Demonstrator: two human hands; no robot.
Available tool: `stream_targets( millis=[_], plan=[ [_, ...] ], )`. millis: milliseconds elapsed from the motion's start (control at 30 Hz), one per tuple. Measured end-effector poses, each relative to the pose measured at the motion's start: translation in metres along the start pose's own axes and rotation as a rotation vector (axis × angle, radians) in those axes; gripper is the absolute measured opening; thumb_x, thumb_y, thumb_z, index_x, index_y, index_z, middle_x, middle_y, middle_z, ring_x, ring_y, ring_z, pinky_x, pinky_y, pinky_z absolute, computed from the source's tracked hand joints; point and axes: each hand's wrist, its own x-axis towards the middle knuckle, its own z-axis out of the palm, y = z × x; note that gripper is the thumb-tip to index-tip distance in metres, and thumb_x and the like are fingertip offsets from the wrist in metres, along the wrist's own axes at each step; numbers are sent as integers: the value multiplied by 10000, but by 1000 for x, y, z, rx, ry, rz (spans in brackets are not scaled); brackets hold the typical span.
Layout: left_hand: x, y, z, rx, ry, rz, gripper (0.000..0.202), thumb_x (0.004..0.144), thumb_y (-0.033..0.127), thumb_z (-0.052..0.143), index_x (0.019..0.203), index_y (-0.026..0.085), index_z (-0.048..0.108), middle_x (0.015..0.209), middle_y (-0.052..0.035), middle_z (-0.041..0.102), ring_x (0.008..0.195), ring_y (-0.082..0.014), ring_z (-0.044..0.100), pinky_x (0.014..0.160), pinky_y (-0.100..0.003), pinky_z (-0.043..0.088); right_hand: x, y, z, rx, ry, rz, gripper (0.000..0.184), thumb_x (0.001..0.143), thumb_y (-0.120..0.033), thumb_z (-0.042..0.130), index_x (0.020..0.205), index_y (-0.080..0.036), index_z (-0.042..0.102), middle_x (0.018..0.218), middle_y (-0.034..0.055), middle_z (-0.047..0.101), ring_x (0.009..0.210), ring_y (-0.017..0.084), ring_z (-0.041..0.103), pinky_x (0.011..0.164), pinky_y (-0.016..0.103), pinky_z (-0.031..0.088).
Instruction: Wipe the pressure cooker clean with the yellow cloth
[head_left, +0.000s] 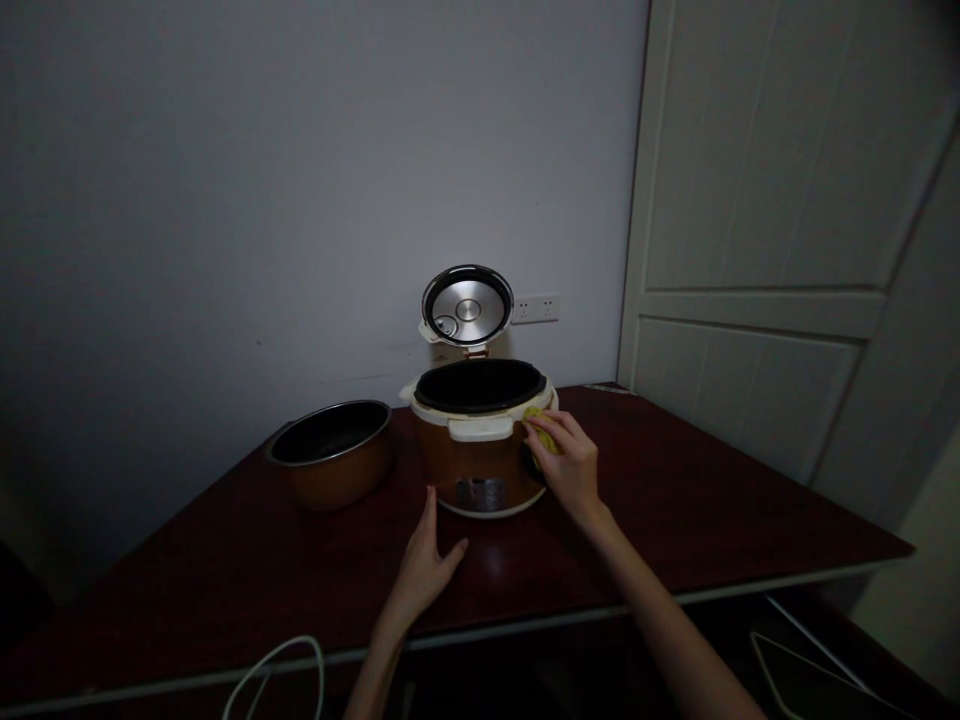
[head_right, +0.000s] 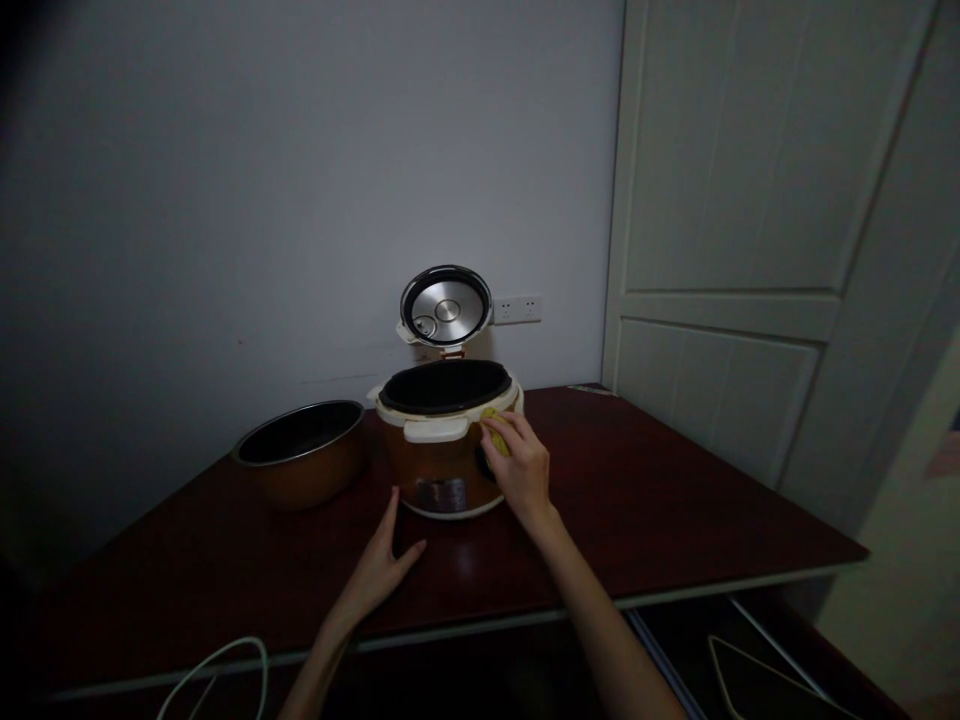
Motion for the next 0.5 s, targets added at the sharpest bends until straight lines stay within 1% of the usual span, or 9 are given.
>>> stream_targets(
  millis=[133,200,300,400,500],
  plan=[
    [0,1,-1,2,-15,-7,890,782,345,565,1487,104,78,1555,-170,109,1427,-241,145,1162,-433,147,12,18,-7,-35,67,75,168,847,-275,563,903,-200,702,933,74,661,853,190,637,802,337,520],
    [0,1,-1,3,-18,-12,896,780,349,564,1491,117,70,1559,-158,108,1428,-235,137,1163,-420,138,14,20,-7,-49,94,100,175,847,-286,560,897,-195,702,926,76,660,845,192,637,802,345,520],
    [0,1,-1,-5,-10,-19,906,769,355,576,1494,150,74,1562,-138,115,1426,-235,140,1163,-411,138,10,9,-2,-29,87,89,177,853,-274,552,928,-208,697,949,75,658,884,195,637,831,351,519],
    [0,0,0,-8,-5,-17,914,766,356,585,1494,147,74,1561,-146,109,1425,-243,146,1159,-418,149,4,-8,4,2,37,42,178,860,-241,542,952,-222,693,980,73,659,928,192,634,857,345,515],
    [0,-2,0,-19,13,-1,891,763,343,592,1488,143,115,1554,-157,141,1418,-252,176,1154,-427,171,1,-17,4,18,15,29,171,859,-226,543,948,-226,690,980,70,653,928,188,631,854,338,514]
  ],
)
